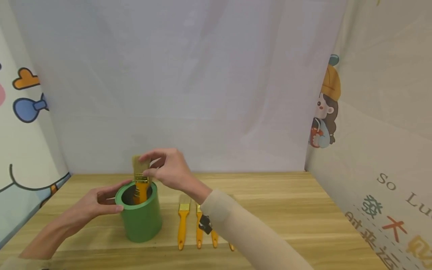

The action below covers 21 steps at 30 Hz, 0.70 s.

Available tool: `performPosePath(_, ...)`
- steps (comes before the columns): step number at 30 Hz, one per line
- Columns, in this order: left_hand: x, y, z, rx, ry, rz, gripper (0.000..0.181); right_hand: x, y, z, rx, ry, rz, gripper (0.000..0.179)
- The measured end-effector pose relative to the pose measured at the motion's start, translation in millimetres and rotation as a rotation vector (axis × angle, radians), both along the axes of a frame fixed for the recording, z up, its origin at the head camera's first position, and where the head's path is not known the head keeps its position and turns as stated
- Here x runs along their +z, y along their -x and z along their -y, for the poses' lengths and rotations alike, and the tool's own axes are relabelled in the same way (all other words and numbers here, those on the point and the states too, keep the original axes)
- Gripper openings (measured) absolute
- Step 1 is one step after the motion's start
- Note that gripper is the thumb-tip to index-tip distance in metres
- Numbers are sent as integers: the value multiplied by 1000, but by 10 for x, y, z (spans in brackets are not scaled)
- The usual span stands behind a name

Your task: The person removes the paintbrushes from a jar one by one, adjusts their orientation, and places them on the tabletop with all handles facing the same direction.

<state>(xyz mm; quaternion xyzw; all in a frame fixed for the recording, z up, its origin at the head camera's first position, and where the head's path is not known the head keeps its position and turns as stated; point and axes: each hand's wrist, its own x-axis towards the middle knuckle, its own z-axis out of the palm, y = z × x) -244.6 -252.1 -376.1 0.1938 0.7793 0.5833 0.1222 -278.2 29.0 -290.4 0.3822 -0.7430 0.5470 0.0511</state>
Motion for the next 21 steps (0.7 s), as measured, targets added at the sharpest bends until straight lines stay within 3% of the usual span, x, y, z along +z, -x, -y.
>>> performPosePath(10, -20, 5, 6, -1, 2, -3, 81, 120, 29, -73, -1, 20, -47, 29)
performPosePath(21, -20, 11, 14, -1, 10, -12, 81, 262, 27, -148, -76, 77, -92, 31)
